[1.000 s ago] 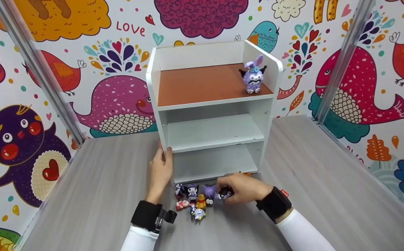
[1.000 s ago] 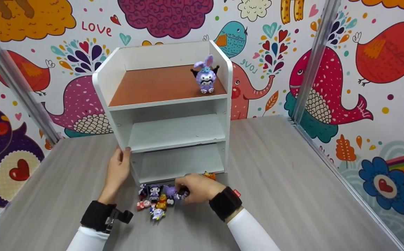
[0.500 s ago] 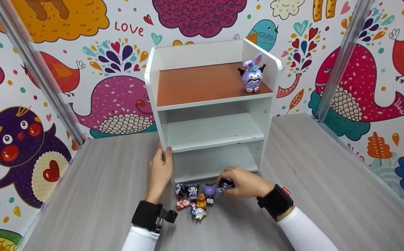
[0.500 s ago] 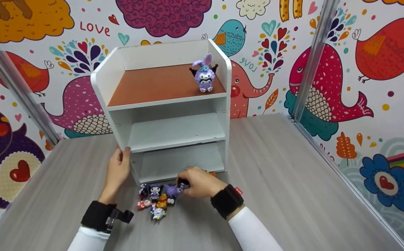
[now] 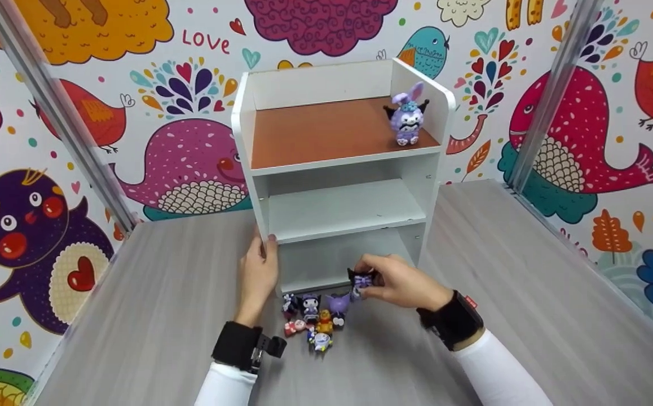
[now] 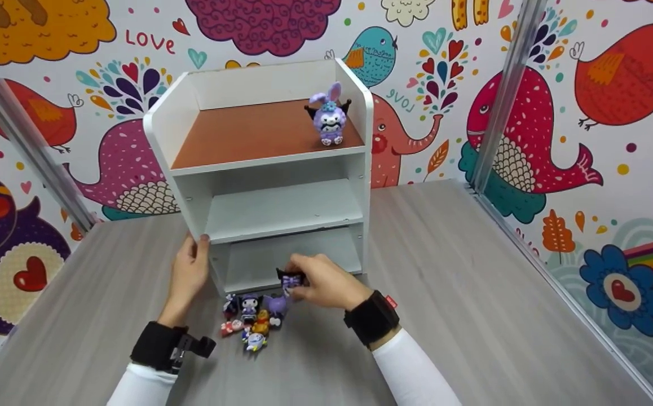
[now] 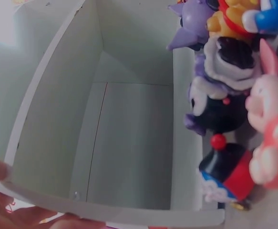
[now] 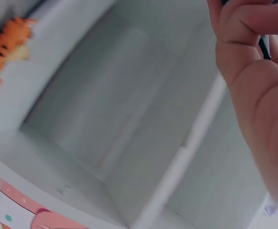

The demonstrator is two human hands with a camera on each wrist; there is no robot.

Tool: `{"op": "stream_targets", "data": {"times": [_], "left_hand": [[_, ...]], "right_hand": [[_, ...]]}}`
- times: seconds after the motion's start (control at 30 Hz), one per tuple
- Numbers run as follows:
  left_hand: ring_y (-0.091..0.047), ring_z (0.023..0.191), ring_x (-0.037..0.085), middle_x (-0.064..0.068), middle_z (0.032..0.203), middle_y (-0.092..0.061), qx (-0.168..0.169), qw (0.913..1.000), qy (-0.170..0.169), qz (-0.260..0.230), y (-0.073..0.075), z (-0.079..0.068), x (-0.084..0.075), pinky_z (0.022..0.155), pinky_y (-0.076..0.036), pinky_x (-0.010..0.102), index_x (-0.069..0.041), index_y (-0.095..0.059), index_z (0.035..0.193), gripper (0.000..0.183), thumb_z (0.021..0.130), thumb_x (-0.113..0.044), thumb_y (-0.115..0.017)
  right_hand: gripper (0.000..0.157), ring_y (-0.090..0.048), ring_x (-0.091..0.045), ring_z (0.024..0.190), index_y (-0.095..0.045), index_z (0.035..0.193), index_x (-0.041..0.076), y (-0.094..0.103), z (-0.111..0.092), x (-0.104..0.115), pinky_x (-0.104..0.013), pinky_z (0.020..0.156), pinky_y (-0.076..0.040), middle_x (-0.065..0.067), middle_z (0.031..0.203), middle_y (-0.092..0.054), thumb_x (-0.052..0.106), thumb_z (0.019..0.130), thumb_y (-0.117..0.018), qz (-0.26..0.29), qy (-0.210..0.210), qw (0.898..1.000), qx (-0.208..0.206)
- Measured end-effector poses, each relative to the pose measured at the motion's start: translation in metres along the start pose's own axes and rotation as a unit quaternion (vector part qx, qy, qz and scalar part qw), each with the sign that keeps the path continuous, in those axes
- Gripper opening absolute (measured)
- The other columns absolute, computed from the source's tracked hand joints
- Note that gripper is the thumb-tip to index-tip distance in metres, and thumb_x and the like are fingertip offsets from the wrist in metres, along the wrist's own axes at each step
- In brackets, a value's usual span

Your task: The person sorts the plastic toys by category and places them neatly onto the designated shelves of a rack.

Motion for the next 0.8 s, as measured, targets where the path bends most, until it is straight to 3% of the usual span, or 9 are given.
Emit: {"op": "stream_targets", "data": {"times": [0.2,0.4,0.6,0.67,0.8], "left_hand": [[-0.046,0.062,0.021,0.013,0.074,-0.053,-0.003,0.9999,0.003,-0.01,0.001,-0.002,0.0,0.059,-0.039,0.033,-0.005,-0.049,0.147,0.046,0.106,-0.025,-0.051],[-0.047,0.062,0.02,0.011,0.073,-0.054,-0.004,0.9999,0.004,-0.011,0.0,0.0,-0.003,0.058,-0.04,0.032,-0.006,-0.053,0.144,0.043,0.106,-0.026,-0.051],[-0.046,0.059,0.019,0.005,0.068,-0.046,-0.003,0.9999,0.006,-0.009,0.001,0.003,-0.005,0.054,-0.039,0.031,-0.003,-0.06,0.133,0.038,0.106,-0.028,-0.05],[-0.049,0.061,0.023,0.009,0.069,-0.05,-0.004,1.0,0.006,-0.005,0.001,0.003,-0.005,0.056,-0.042,0.034,-0.004,-0.059,0.135,0.039,0.106,-0.028,-0.05],[-0.058,0.072,0.029,0.022,0.091,-0.068,-0.007,1.0,0.004,0.002,0.0,0.0,-0.003,0.067,-0.049,0.044,-0.007,-0.054,0.143,0.043,0.106,-0.029,-0.05]], "right_hand": [[0.032,-0.059,-0.009,0.08,-0.065,0.117,0.004,0.033,0.001,0.017,-0.022,0.069,-0.053,-0.007,0.109,-0.065,0.013,0.088,-0.076,-0.001,0.04,0.998,-0.058],[0.032,-0.06,-0.015,0.085,-0.062,0.119,0.002,0.082,0.017,0.039,-0.027,0.073,-0.054,-0.009,0.103,-0.065,0.011,0.09,-0.074,-0.039,0.089,0.989,-0.111],[0.03,-0.059,-0.017,0.086,-0.061,0.119,-0.001,0.13,0.039,0.062,-0.025,0.072,-0.048,-0.011,0.103,-0.066,0.01,0.093,-0.071,-0.077,0.07,0.982,-0.16],[0.028,-0.057,-0.019,0.087,-0.061,0.118,-0.002,0.142,0.046,0.068,-0.024,0.072,-0.045,-0.012,0.104,-0.065,0.01,0.094,-0.07,-0.086,0.065,0.979,-0.171],[0.028,-0.057,-0.02,0.09,-0.061,0.118,-0.003,0.159,0.059,0.077,-0.027,0.078,-0.046,-0.014,0.108,-0.065,0.009,0.094,-0.07,-0.107,0.055,0.976,-0.183]]}}
Point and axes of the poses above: each hand's wrist, its own z-axis towards the middle knuckle, its own y-axis out of the back of the hand, x = y × z, the point moved 3 cm from there along z, towards the middle knuckle
